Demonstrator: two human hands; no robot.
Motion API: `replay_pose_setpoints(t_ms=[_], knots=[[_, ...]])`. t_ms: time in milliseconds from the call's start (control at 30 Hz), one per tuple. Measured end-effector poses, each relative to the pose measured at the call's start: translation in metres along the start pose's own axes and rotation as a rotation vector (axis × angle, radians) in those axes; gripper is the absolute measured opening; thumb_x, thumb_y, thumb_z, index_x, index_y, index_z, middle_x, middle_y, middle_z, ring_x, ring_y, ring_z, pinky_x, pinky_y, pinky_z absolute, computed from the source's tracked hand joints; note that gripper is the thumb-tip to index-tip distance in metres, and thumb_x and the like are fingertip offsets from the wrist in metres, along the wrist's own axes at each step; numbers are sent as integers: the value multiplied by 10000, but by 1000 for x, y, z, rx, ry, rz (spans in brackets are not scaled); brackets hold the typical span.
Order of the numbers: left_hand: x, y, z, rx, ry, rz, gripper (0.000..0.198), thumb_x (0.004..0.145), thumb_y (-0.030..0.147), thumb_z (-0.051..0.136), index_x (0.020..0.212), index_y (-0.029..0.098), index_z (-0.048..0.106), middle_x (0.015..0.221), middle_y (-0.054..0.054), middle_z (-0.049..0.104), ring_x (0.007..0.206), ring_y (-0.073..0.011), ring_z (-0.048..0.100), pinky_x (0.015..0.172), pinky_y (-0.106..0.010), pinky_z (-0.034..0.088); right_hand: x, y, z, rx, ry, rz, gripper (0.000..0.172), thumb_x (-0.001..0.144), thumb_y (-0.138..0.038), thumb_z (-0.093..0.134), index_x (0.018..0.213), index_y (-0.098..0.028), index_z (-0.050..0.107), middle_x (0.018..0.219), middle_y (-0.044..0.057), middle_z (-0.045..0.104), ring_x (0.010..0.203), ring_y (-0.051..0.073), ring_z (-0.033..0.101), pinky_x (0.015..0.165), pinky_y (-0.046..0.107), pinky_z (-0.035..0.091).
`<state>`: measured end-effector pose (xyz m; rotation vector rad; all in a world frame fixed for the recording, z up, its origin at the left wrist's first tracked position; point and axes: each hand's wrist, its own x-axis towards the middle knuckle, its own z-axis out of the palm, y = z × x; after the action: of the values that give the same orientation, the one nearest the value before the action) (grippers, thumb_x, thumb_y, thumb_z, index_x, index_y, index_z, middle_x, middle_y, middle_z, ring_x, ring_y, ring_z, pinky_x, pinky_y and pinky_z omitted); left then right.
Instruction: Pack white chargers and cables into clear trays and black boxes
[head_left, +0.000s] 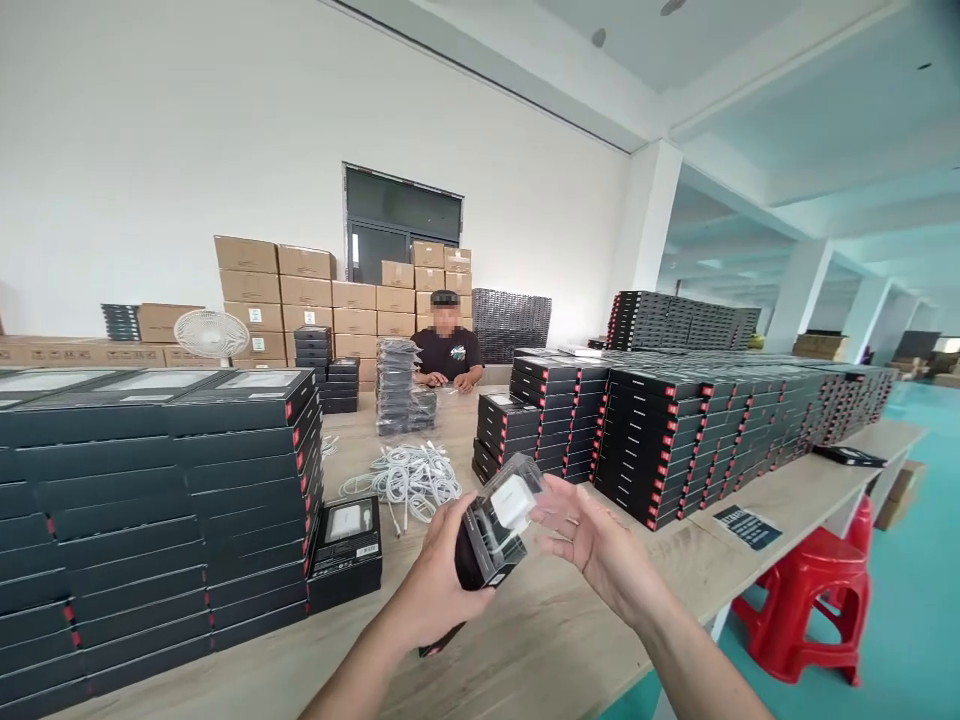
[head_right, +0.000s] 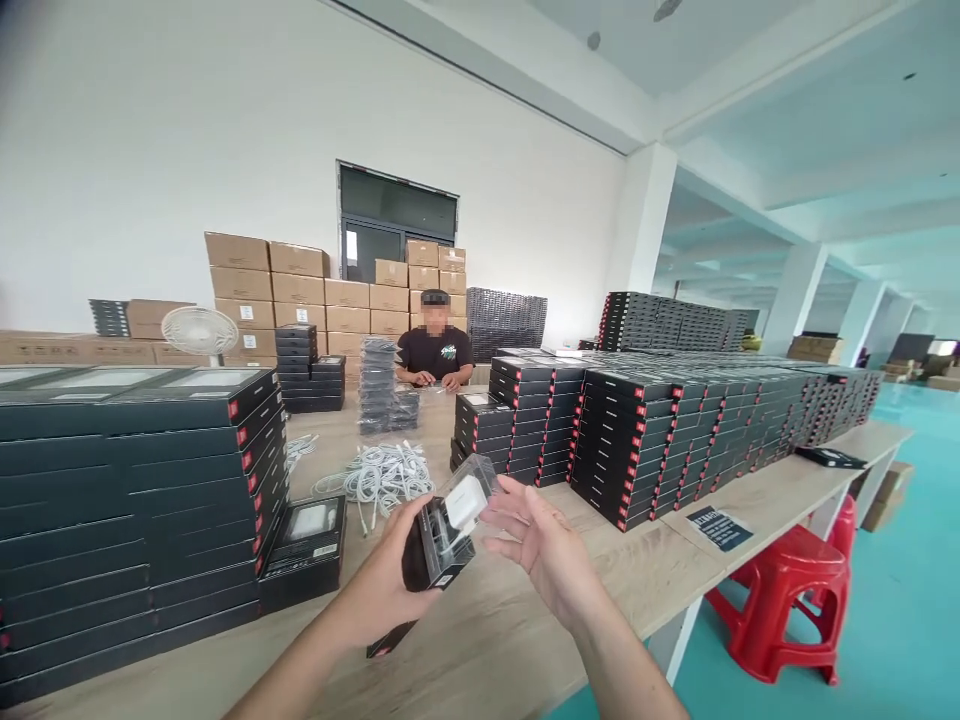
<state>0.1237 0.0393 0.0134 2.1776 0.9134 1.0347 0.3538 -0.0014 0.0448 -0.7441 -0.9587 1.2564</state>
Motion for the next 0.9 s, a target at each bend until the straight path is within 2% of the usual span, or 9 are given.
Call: replay_pose_setpoints(t_ms=[100,167,300,400,533,633,767,900], knots=[[-4,-10,3,-26,92,27,975,667,92,669,1507,295,219,1509,-129,318,1430,-327,308,1193,-533,220,14,14,-6,-117,-32,56,433,725,-412,845,1105,-263,700,958,31,706,847,173,677,659,258,574],[-8,-15,2,-19,117,60,975,661,96,676,1503,303,232,1493,-121,336,1423,-325,313,1191,-523,231,24,23,-4,-241,-164,124,386,708,-352,861,1046,-235,713,925,27,693,807,161,657,598,229,561],[-15,-18,-4,-8,151,109,995,642,103,696,1504,313,246,1460,-117,374,1386,-330,358,1156,-503,305,40,23,14,-392,-393,271,458,656,-281,870,1082,-219,712,1037,58,699,836,184,658,585,249,582],[-18,-20,-4,-17,243,70,995,639,110,711,1500,316,259,1447,-118,382,1374,-339,372,1148,-518,312,53,12,34,-504,-476,267,482,639,-246,844,1100,-218,706,1018,57,719,872,216,674,621,286,600],[-18,-26,4,-139,429,-73,1115,618,175,793,1530,313,167,1506,-128,302,1419,-359,326,1168,-554,271,69,8,54,-571,-377,112,318,748,-325,749,1043,-221,691,943,27,712,779,182,669,625,302,595],[-16,-34,6,-242,471,-136,1178,630,247,826,1554,293,96,1520,-148,296,1434,-376,310,1160,-566,279,76,19,57,-641,-306,-50,272,796,-413,717,986,-222,681,789,-3,680,656,147,617,606,288,570],[-15,-46,-1,-275,448,-101,922,827,297,670,1553,266,103,1456,-158,383,1368,-326,419,1125,-532,342,76,36,53,-739,-238,-229,305,824,-517,681,879,-218,710,769,12,660,652,158,597,619,299,554],[-13,-56,-10,-262,452,-41,676,884,231,573,1477,278,252,1424,-129,425,1287,-273,500,1076,-472,419,68,49,48,-659,-140,-269,366,823,-560,682,988,-234,708,1002,72,700,818,220,656,699,368,595]])
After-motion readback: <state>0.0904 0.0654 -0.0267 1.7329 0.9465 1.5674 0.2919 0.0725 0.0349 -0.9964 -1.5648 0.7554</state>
